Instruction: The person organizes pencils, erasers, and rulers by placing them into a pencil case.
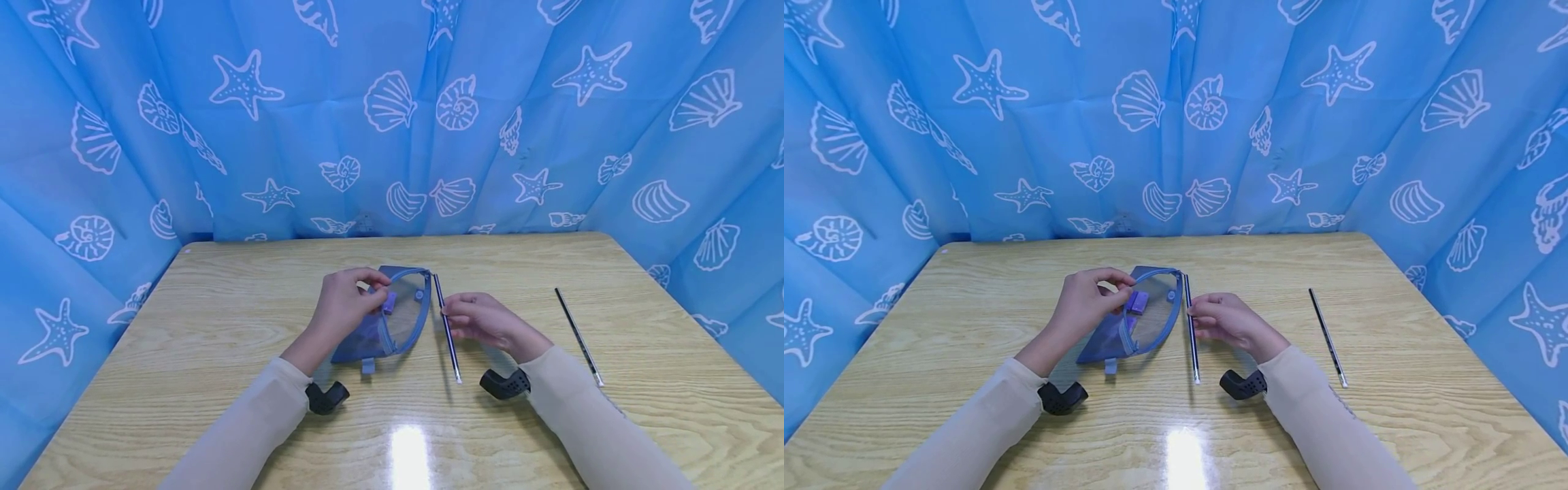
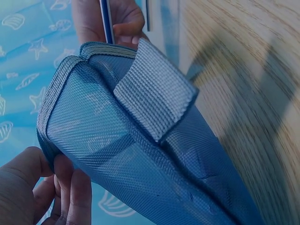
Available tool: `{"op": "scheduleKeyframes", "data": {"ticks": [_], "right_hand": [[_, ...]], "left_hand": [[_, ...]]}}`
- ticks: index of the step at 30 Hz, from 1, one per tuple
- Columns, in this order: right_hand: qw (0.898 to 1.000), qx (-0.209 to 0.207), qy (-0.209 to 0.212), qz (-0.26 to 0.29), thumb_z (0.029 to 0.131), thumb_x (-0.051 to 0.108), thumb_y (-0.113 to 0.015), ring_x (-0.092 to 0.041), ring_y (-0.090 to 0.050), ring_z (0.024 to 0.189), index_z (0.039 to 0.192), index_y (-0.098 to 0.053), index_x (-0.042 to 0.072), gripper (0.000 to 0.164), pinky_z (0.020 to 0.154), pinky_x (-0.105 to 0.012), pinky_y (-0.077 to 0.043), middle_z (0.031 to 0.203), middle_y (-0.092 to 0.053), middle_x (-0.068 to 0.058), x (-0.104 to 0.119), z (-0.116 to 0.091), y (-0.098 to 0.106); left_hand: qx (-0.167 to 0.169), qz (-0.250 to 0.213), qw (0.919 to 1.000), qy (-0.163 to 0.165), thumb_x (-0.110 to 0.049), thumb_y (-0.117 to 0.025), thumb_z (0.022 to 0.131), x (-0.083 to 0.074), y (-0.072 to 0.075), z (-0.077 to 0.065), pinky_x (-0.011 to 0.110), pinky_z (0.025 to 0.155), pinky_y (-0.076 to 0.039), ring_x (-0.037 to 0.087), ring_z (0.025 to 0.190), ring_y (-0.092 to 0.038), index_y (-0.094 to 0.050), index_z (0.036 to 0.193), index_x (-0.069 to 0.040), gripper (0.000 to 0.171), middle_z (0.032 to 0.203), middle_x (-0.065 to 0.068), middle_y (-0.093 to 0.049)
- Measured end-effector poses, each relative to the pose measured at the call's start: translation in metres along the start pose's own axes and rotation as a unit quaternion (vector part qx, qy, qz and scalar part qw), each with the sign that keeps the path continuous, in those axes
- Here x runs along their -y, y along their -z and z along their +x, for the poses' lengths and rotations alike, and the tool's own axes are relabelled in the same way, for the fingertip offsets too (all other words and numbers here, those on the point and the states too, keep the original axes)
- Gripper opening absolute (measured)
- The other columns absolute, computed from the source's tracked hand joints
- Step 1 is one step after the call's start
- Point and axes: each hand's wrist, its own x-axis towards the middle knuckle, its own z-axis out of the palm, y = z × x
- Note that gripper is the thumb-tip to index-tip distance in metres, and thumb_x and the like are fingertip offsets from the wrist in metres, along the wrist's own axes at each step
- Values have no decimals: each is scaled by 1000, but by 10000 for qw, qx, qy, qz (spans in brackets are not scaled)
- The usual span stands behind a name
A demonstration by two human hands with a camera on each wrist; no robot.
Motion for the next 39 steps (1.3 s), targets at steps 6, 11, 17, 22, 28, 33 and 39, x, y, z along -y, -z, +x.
{"op": "scheduleKeyframes", "data": {"ticks": [6, 11, 17, 22, 28, 33, 39], "right_hand": [[10000, 61, 12, 31, 96, 3, -49, -6, -59, 73, 110, -54, -8, 18, 69, -20, -55, 81, -59, 0, 3, 5, -6], [10000, 72, -6, -24, 96, 3, -48, -6, -59, 74, 118, -50, -13, 27, 70, -19, -55, 84, -59, 0, 5, 10, -10], [10000, 68, -33, 14, 96, 2, -47, -6, -61, 75, 117, -50, -13, 26, 70, -19, -55, 87, -61, 0, 6, 19, -14], [9999, -1, -15, 168, 96, 1, -47, -6, -62, 73, 112, -51, -9, 19, 68, -20, -55, 84, -62, -1, 5, 25, -17], [9996, -136, 18, 258, 96, 0, -47, -5, -62, 73, 114, -50, -11, 21, 70, -19, -56, 82, -61, 0, 5, 31, -21], [9993, -234, 60, 293, 97, 1, -48, -4, -58, 72, 118, -47, -14, 26, 70, -19, -56, 81, -59, 0, 5, 34, -27], [9985, -414, 1, 367, 99, 4, -48, -7, -60, 75, 126, -43, -16, 34, 73, -20, -55, 86, -58, -2, 4, 39, -33]], "left_hand": [[-2, -18, 10000, 25, -13, -70, 87, 0, 0, 0, 29, 55, -54, 10, 58, -67, -76, 95, -19, 12, 82, -4, -67], [-9, -41, 10000, 40, -12, -70, 87, 0, -1, 1, 28, 55, -54, 10, 57, -66, -76, 95, -18, 12, 82, -3, -68], [-10, -7, 10000, 41, -11, -70, 86, 0, -1, 0, 29, 55, -54, 10, 58, -66, -76, 94, -19, 12, 81, -4, -67], [-8, 13, 10000, 38, -11, -70, 86, -1, -2, 0, 29, 55, -54, 10, 58, -66, -76, 94, -19, 12, 81, -4, -67], [3, -35, 10000, 81, -10, -71, 86, -1, -3, 1, 28, 55, -54, 10, 58, -66, -76, 93, -19, 12, 81, -4, -67], [7, -24, 10000, 66, -11, -72, 85, -2, -4, 0, 28, 56, -55, 10, 59, -66, -76, 94, -18, 12, 81, -4, -67], [24, 78, 10000, 17, -11, -72, 86, -3, -5, 0, 27, 57, -55, 8, 59, -66, -76, 95, -17, 11, 81, -4, -68]]}}
